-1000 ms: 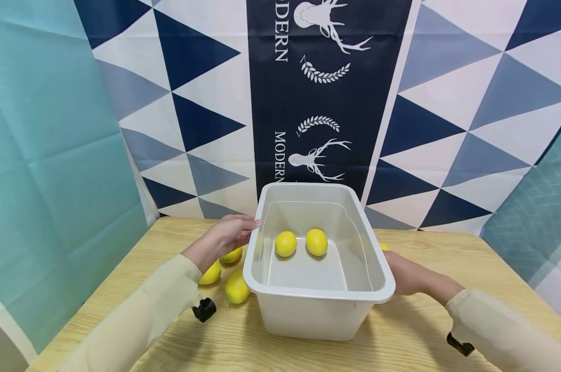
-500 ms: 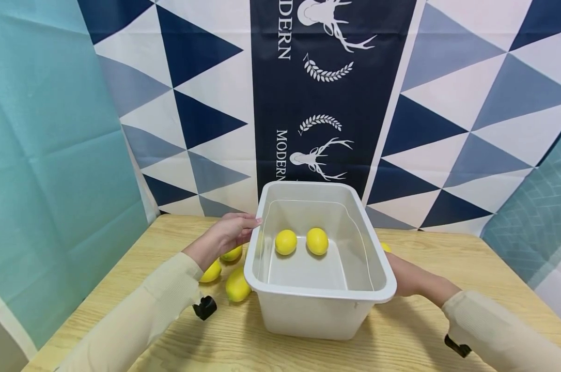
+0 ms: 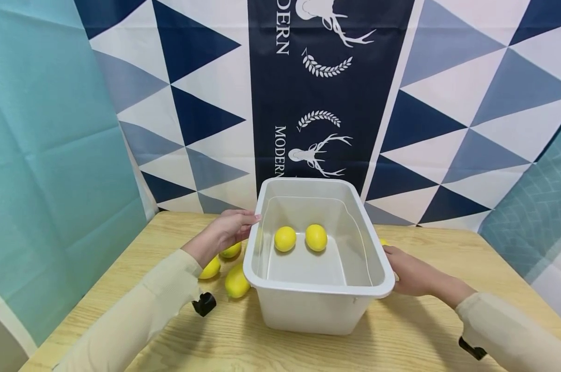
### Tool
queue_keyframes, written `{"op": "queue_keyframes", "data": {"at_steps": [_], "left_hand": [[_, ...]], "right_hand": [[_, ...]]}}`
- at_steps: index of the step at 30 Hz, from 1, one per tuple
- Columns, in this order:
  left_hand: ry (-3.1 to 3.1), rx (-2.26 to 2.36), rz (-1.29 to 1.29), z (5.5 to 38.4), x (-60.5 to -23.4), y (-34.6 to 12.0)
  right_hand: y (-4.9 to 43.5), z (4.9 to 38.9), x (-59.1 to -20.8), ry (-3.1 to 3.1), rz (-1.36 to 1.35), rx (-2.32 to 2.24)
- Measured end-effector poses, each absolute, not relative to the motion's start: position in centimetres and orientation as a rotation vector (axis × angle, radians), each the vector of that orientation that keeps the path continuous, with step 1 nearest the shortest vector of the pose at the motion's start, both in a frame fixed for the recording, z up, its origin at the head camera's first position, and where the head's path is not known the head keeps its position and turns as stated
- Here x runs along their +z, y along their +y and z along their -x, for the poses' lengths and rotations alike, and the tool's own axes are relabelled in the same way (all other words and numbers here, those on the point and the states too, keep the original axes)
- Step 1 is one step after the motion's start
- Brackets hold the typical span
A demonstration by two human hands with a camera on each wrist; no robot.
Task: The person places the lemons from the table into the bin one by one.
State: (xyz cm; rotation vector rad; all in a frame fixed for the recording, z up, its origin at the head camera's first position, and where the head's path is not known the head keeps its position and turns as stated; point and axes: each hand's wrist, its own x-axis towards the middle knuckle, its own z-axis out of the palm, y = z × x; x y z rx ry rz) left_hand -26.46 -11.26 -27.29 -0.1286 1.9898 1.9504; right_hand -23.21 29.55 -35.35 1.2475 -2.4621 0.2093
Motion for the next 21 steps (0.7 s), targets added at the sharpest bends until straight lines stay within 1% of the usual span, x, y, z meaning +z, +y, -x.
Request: {"op": "queue_keyframes", "data": {"at_steps": [7,16,21], "left_hand": [[1.999,1.941,0.115,26.4,-27.2,-11.2],[1.999,1.95,0.133,26.5,-27.1,-11.0],[2.003,1.946,0.137,26.3,-27.2,-11.0]], "right_hand": [[30.6,22.2,-35.0,-2.567,-1.143,0.168],[31.4,21.5,-34.4,-2.841,-0.904,0.14],[31.8,21.3,-34.3,-2.893,-0.847,0.116]]}}
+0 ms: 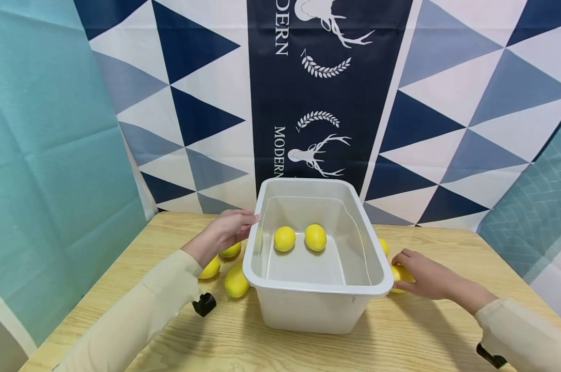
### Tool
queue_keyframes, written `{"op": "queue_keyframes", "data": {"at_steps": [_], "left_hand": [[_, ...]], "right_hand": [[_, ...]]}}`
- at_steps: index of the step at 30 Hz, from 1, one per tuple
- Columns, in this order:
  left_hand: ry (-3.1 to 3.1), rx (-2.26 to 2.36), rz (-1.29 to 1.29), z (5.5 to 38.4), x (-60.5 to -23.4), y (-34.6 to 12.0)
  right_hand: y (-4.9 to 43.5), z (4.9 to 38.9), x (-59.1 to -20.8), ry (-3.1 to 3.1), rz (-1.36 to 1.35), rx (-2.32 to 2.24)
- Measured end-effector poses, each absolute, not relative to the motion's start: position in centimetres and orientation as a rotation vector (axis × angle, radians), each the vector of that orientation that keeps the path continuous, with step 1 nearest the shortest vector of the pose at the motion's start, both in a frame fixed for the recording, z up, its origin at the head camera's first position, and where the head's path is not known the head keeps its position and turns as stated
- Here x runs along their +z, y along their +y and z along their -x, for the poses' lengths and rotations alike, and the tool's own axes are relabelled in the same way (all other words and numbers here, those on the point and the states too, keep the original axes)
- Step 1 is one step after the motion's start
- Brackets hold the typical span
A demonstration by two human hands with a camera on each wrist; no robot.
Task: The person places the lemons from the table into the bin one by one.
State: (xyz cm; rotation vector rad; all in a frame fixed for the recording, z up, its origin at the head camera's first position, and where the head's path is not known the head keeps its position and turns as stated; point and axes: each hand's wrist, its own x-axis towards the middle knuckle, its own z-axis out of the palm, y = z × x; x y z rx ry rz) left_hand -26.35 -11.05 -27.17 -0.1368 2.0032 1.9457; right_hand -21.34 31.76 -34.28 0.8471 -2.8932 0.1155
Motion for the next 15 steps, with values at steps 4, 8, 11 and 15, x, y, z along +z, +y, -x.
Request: {"op": "queue_keyframes", "data": {"at_steps": [4,8,11,15], "left_hand": [[2.001,1.938,0.131,26.35,-27.39,-11.03],[2.004,1.94,0.131,26.44,-27.46,-11.04],[2.015,1.939,0.127,26.44,-27.4,-11.08],[2.015,1.938,0.114,26.4,-27.43,-11.11]], "right_hand": [[32.08,21.09,-34.43,-2.903,-0.852,0.105],[32.31,20.97,-34.5,-2.873,-0.897,0.106],[32.38,21.02,-34.54,-2.837,-0.925,0.103],[32.29,21.14,-34.78,-2.808,-0.958,0.121]]}}
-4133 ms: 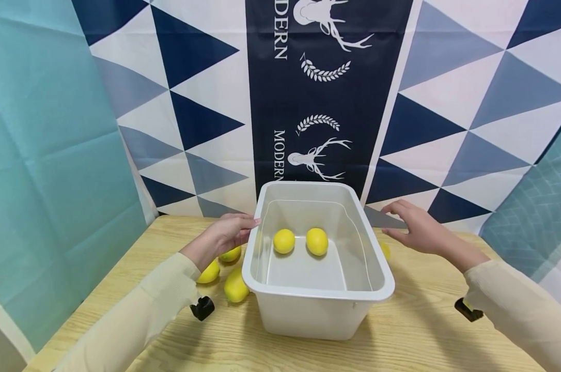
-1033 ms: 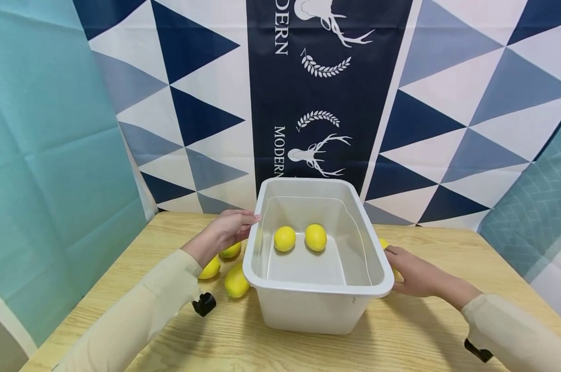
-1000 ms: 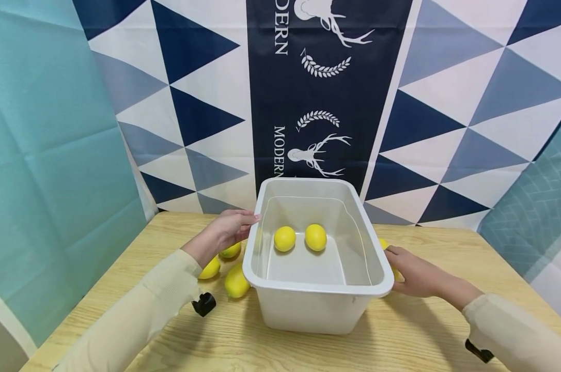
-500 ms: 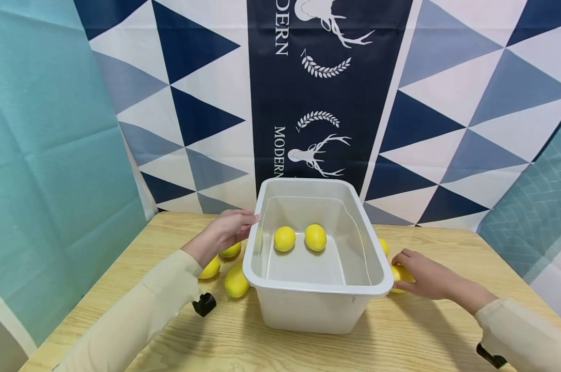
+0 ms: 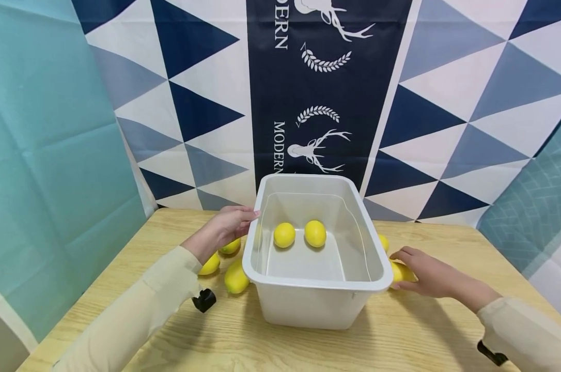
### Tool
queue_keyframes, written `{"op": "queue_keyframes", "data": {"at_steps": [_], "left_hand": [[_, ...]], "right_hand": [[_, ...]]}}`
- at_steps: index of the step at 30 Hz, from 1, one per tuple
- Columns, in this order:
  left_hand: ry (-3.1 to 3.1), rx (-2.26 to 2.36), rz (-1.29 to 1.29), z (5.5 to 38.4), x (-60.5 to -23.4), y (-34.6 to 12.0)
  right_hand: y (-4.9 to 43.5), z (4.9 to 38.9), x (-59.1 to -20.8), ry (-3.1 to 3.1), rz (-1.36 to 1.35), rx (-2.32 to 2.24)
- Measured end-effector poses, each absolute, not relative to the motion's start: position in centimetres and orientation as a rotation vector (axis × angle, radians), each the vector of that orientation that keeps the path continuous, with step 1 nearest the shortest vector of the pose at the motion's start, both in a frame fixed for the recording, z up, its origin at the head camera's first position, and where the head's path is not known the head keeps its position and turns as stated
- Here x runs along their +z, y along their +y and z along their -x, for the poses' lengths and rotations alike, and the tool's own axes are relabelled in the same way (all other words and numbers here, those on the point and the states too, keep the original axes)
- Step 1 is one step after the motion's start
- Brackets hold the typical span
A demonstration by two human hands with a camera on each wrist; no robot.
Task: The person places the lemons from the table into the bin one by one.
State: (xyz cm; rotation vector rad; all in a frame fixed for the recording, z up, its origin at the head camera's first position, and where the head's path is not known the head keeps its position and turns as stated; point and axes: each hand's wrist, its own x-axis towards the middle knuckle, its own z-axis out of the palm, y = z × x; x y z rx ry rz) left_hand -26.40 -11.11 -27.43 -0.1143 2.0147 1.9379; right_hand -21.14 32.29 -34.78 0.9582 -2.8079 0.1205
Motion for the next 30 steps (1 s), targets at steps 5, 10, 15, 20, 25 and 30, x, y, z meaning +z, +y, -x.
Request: {"op": "queue_keyframes", "data": {"at_steps": [5,10,15,20,25,30], "left_hand": [[1.997,1.95,0.125,26.3,-27.5,-11.1],[2.003,1.947,0.132,26.2,-27.7,-11.1],[2.013,1.944,0.133,26.2,-27.7,-11.1],[2.009,1.95,0.144,26.3,-27.6,-11.1],[2.008,1.958,0.153,26.3,-27.5,-11.1],[2.006,1.958,0.153,26.3,-27.3,-11.1]], "right_hand": [[32.1,21.3,-35.4,-2.75,-1.057,0.186],[32.0,21.4,-35.9,-2.653,-1.211,0.227],[31.9,21.3,-35.5,-2.715,-1.246,0.196],[31.7,21.1,-34.6,-2.751,-1.214,0.144],[31.4,21.0,-33.8,-2.647,-1.17,0.058],[31.2,21.4,-33.1,-2.516,-1.156,0.006]]}}
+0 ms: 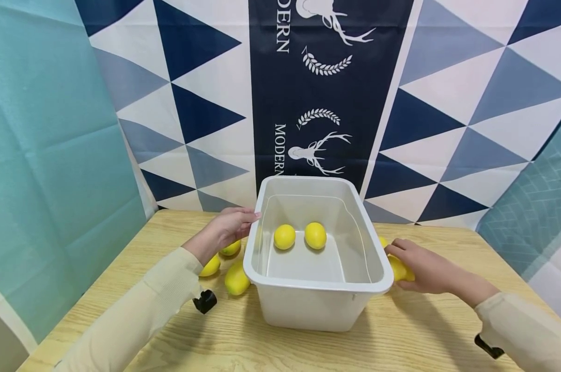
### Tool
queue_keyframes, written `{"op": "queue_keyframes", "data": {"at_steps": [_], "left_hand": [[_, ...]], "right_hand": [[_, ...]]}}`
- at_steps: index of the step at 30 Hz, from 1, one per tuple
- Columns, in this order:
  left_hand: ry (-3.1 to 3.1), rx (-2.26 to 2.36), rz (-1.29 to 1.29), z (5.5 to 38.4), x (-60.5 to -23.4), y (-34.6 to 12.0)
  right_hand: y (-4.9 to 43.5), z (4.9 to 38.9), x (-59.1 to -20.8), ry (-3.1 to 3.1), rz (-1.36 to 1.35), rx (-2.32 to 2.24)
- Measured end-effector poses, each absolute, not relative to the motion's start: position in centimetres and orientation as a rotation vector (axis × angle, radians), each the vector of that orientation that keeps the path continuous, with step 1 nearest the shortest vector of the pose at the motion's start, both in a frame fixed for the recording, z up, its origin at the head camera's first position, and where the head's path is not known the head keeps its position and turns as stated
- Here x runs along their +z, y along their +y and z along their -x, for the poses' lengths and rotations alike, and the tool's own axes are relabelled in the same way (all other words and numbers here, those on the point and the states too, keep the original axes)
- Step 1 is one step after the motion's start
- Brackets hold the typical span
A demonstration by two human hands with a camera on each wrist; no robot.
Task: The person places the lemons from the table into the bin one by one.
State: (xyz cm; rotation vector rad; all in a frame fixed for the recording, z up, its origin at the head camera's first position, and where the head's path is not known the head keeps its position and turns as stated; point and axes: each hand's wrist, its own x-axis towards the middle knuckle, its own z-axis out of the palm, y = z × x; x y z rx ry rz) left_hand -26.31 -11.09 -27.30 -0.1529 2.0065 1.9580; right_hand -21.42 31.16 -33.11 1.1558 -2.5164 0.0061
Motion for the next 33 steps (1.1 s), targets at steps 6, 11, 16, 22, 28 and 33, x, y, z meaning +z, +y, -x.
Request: {"op": "queue_keyframes", "data": {"at_steps": [6,11,16,22,28,33], "left_hand": [[2.007,1.954,0.149,26.4,-27.2,-11.0],[2.006,1.955,0.158,26.4,-27.1,-11.0],[2.001,1.956,0.153,26.4,-27.1,-11.1],[2.01,1.952,0.146,26.4,-27.0,-11.0],[2.001,1.956,0.148,26.6,-27.1,-11.0],[2.002,1.953,0.165,26.4,-27.1,-10.9]], "right_hand": [[30.9,22.2,-32.2,-2.477,-1.143,-0.012],[30.5,22.7,-31.1,-2.474,-1.142,-0.016],[30.1,23.0,-30.2,-2.53,-1.109,-0.038],[29.8,23.4,-28.9,-2.545,-1.076,-0.05],[29.5,23.8,-27.6,-2.525,-1.078,-0.063],[29.3,24.0,-26.7,-2.563,-1.058,-0.06]]}}
